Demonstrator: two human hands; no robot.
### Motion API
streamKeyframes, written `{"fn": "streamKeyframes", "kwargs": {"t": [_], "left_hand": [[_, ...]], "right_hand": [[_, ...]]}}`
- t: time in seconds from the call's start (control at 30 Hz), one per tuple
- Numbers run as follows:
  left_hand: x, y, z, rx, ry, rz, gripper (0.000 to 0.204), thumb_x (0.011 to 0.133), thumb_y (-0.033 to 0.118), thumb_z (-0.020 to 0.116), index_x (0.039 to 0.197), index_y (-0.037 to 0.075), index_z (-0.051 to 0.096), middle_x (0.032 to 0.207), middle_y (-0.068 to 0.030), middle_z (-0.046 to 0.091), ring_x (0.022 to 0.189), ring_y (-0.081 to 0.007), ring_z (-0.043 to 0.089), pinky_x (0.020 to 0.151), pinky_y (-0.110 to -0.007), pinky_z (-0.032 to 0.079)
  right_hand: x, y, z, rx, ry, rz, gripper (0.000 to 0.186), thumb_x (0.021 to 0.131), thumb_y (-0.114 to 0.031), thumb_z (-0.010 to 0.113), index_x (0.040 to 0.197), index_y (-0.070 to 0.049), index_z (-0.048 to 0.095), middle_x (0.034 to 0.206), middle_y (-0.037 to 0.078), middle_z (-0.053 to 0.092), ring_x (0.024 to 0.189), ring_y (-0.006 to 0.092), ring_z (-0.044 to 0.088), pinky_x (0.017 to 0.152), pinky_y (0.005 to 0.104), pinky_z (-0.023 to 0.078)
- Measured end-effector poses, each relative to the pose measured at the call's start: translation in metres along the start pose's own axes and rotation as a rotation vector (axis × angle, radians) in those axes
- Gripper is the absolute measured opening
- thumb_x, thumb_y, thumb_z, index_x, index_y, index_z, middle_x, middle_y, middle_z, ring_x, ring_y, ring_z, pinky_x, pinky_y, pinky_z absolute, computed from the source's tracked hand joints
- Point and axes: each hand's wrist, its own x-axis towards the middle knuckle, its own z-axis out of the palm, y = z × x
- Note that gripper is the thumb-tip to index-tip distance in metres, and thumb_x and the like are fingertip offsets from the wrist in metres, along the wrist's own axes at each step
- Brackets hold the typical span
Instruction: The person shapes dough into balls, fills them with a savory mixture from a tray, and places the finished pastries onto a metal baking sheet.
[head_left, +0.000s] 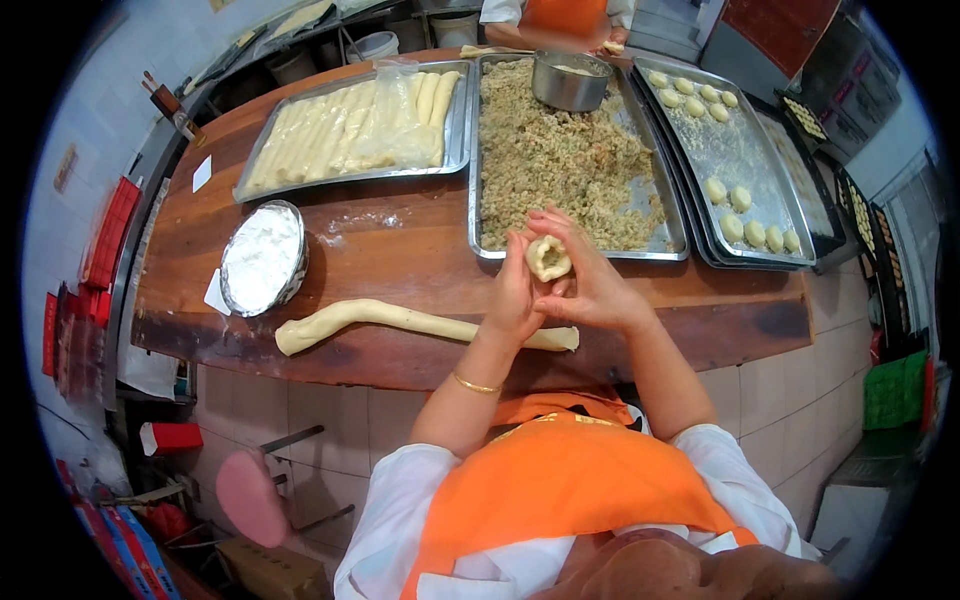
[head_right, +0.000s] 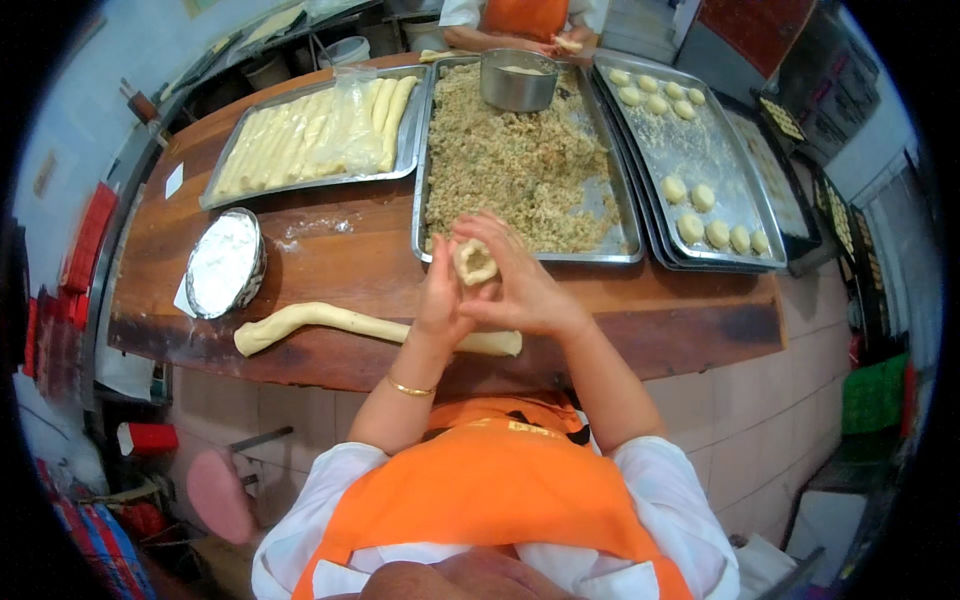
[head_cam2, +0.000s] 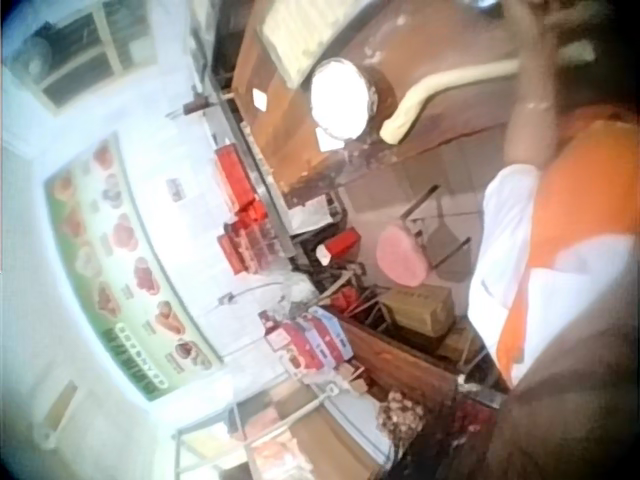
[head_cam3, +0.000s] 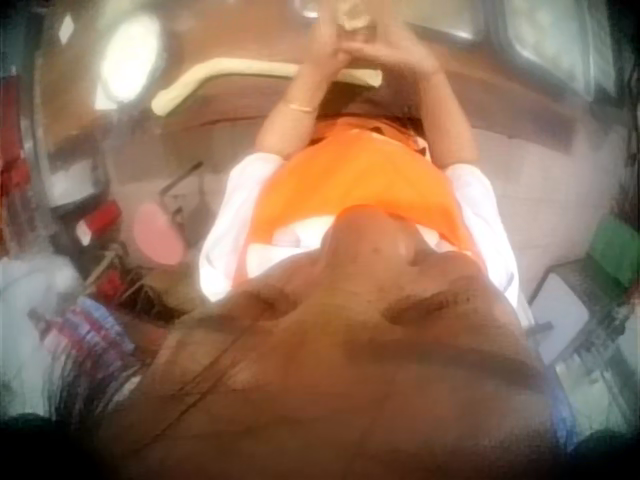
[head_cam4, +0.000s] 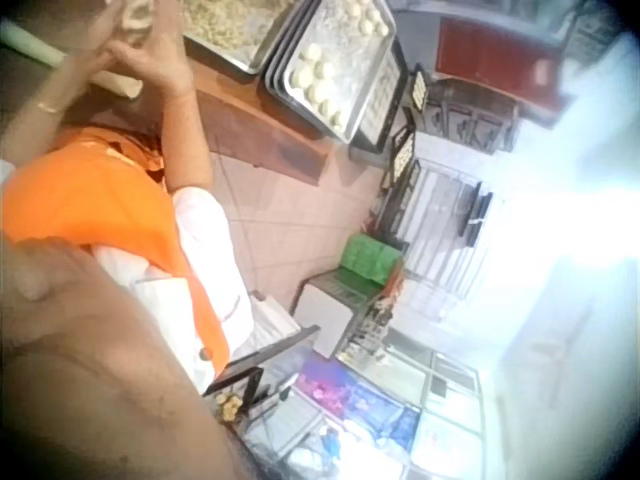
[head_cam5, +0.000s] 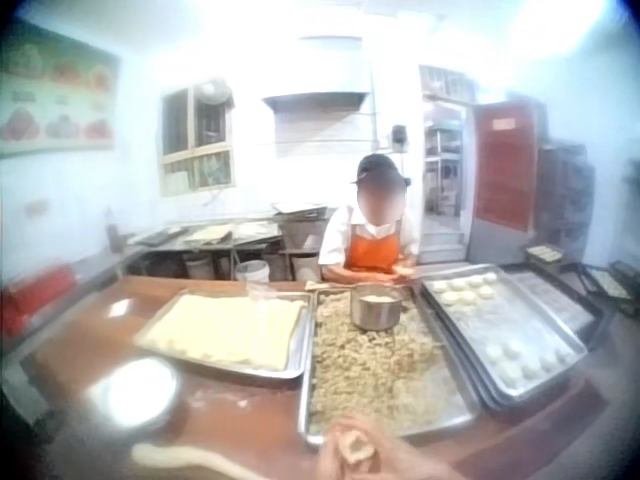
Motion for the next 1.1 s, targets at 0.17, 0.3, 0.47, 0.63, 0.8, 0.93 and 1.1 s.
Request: {"fn": "streamKeyframes", "kwargs": {"t": [0.17, 0.3, 0.47, 0.63, 0.8, 0.93, 1.1], "left_hand": [[-0.015, -0.002, 0.018, 0.101, -0.078, -0.108, 0.061, 0.107, 0.054, 0.030, 0.149, 0.010, 0.033, 0.142, -0.0055, 0.048, 0.131, -0.0188, 0.050, 0.106, -0.037, 0.046], [-0.012, -0.014, 0.013, 0.233, -0.050, 0.014, 0.050, 0.106, 0.052, 0.037, 0.137, 0.012, 0.041, 0.124, 0.0000, 0.051, 0.115, -0.0117, 0.055, 0.085, -0.027, 0.049], [-0.023, -0.015, 0.035, 0.085, -0.012, -0.006, 0.046, 0.106, 0.051, 0.040, 0.131, 0.013, 0.045, 0.109, 0.0010, 0.055, 0.099, -0.0079, 0.058, 0.068, -0.022, 0.049], [-0.021, -0.006, 0.049, 0.197, 0.017, 0.026, 0.044, 0.106, 0.051, 0.040, 0.132, 0.016, 0.045, 0.109, -0.0009, 0.058, 0.091, -0.0072, 0.057, 0.061, -0.022, 0.043], [-0.022, -0.017, 0.022, 0.113, -0.215, 0.006, 0.048, 0.106, 0.051, 0.039, 0.132, 0.011, 0.044, 0.120, -0.0034, 0.056, 0.104, -0.0106, 0.056, 0.080, -0.027, 0.047], [-0.022, -0.011, 0.040, 0.286, -0.080, 0.011, 0.059, 0.101, 0.064, 0.040, 0.129, 0.012, 0.047, 0.101, 0.0000, 0.059, 0.082, -0.0045, 0.054, 0.057, -0.019, 0.035], [-0.023, -0.019, 0.032, 0.433, -0.098, 0.046, 0.060, 0.101, 0.063, 0.042, 0.130, 0.011, 0.046, 0.094, 0.0015, 0.057, 0.075, -0.0047, 0.049, 0.055, -0.020, 0.036]], "right_hand": [[0.003, -0.001, -0.007, -0.191, 0.031, -0.122, 0.049, 0.088, -0.037, 0.071, 0.123, -0.005, 0.059, 0.129, 0.012, 0.063, 0.124, 0.0325, 0.059, 0.116, 0.0517, 0.031], [-0.005, 0.002, 0.006, -0.118, 0.143, -0.109, 0.047, 0.087, -0.026, 0.069, 0.127, -0.005, 0.057, 0.126, 0.011, 0.065, 0.122, 0.0304, 0.059, 0.114, 0.0515, 0.033], [-0.006, -0.012, 0.009, 0.002, 0.292, -0.043, 0.048, 0.092, -0.026, 0.062, 0.134, -0.004, 0.055, 0.123, 0.012, 0.068, 0.118, 0.0291, 0.061, 0.115, 0.0504, 0.031], [-0.001, -0.027, 0.003, -0.074, 0.229, -0.091, 0.058, 0.099, -0.034, 0.055, 0.145, 0.000, 0.044, 0.120, 0.014, 0.070, 0.119, 0.0297, 0.062, 0.115, 0.0472, 0.033], [-0.009, -0.018, -0.012, -0.076, 0.080, -0.043, 0.065, 0.102, -0.045, 0.049, 0.146, 0.003, 0.041, 0.124, 0.018, 0.067, 0.131, 0.0305, 0.053, 0.114, 0.0448, 0.033], [0.001, -0.030, -0.002, 0.204, 0.357, 0.009, 0.055, 0.102, -0.044, 0.048, 0.132, 0.001, 0.056, 0.118, 0.017, 0.070, 0.133, 0.0308, 0.053, 0.116, 0.0471, 0.031], [-0.006, -0.015, -0.010, 0.039, 0.111, -0.076, 0.042, 0.102, -0.040, 0.049, 0.103, -0.005, 0.072, 0.119, 0.011, 0.071, 0.132, 0.0294, 0.055, 0.116, 0.0514, 0.030]]}}
